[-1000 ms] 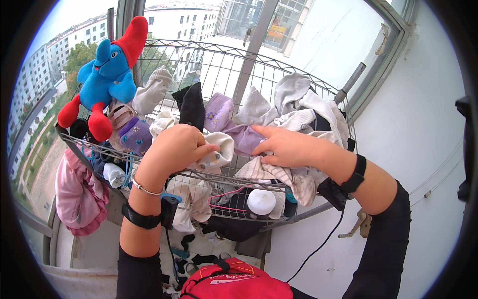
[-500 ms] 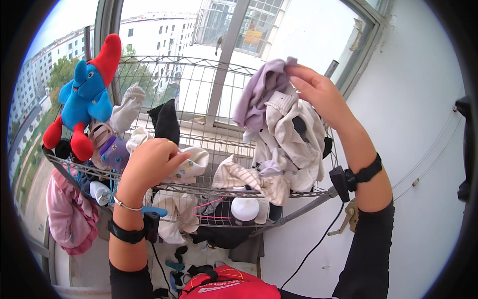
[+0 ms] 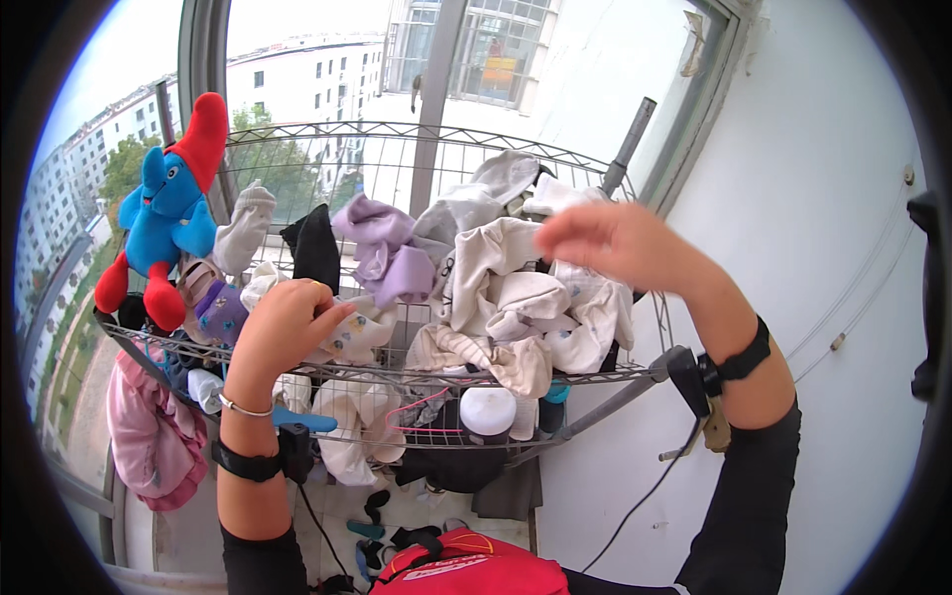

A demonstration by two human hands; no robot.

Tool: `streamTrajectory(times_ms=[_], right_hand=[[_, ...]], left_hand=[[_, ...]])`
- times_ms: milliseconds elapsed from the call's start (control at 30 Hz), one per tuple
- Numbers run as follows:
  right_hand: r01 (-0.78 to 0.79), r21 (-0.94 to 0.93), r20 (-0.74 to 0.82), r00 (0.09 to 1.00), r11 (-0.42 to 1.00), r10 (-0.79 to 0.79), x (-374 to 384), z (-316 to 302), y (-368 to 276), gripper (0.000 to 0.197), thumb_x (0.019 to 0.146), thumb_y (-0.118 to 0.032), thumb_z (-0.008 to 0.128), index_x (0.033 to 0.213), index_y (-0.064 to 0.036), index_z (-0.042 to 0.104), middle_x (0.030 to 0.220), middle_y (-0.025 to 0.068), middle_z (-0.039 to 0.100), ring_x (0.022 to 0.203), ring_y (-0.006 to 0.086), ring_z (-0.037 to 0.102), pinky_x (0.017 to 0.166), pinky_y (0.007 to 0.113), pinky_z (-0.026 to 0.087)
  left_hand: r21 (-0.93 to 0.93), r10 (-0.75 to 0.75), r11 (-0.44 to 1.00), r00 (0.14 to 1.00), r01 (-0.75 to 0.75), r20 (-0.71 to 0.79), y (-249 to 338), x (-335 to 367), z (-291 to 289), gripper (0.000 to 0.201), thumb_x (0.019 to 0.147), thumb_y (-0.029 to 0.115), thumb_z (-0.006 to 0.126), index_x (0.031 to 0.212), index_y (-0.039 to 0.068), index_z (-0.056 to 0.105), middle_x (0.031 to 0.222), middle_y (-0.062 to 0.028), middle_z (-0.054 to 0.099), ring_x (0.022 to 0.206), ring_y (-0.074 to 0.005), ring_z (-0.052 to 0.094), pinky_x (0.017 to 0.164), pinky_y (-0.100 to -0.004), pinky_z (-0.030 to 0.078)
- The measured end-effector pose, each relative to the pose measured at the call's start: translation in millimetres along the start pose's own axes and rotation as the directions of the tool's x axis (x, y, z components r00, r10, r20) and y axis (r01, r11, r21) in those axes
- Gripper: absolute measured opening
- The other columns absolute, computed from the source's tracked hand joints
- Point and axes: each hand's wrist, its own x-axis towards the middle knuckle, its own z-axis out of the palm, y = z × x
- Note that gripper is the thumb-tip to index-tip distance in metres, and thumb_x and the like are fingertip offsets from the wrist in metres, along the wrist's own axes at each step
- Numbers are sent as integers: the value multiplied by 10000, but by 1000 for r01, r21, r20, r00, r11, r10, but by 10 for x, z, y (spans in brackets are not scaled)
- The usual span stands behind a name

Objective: The person folds small garments and socks on a balcony. They pick items from a wire drying rack, fold them by hand, and place them on the floor or back on the rack. The person handles socks, small shirts, and other small clothing items one at a time.

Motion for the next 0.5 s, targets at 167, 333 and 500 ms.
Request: streamTrajectory(times_ms=[167,333,500], right_hand=[[272,-377,233,953,885,-194,-16,592,254,412,831,-60,668,1232,-141,619,1293,105,556,1096,318,593,903,353,505],[378,-797,323,926,472,-196,83,743,392,230,861,-99,565,1050,-190,661,1236,61,586,1013,217,617,756,312,531],[129,-498,-290,907,858,-305,365,155,232,262,844,-86,623,1105,-96,647,962,82,690,827,207,682,718,330,547]], left_hand=[[23,-20,1000,1000,20,3,-1,-2,-6,352,852,295,675,727,-32,651,689,-194,598,696,-369,590,624,-445,445],[-25,13,1000,1000,-14,-28,-43,-13,14,388,855,288,682,686,-52,598,603,-182,536,562,-338,512,538,-421,380],[-60,-8,998,1000,7,-20,-69,-6,26,372,850,262,690,691,-59,589,598,-190,525,542,-332,493,527,-419,372]])
